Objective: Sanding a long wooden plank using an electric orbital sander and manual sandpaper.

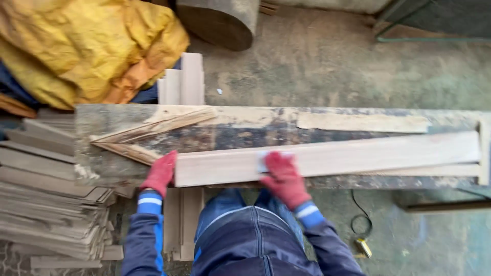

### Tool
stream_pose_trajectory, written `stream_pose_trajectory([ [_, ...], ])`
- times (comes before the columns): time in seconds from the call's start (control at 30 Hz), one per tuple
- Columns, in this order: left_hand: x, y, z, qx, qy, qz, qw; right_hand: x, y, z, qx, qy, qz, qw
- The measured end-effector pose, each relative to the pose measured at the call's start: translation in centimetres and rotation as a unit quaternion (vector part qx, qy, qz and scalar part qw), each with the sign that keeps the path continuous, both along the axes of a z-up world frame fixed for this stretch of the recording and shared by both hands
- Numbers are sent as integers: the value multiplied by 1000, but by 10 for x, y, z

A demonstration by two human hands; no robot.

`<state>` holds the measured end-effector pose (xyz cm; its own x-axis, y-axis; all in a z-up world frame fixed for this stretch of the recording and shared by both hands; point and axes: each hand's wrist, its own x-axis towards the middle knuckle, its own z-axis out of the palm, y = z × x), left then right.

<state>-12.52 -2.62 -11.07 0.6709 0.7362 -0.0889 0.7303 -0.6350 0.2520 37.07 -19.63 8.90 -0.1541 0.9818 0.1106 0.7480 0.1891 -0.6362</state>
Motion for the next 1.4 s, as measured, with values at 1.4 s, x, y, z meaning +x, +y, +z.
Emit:
stream_pose_trajectory([
  [1.4, 86, -9, 135, -414, -176, 468, 761, -116, 53, 12, 42, -196, 109, 974],
])
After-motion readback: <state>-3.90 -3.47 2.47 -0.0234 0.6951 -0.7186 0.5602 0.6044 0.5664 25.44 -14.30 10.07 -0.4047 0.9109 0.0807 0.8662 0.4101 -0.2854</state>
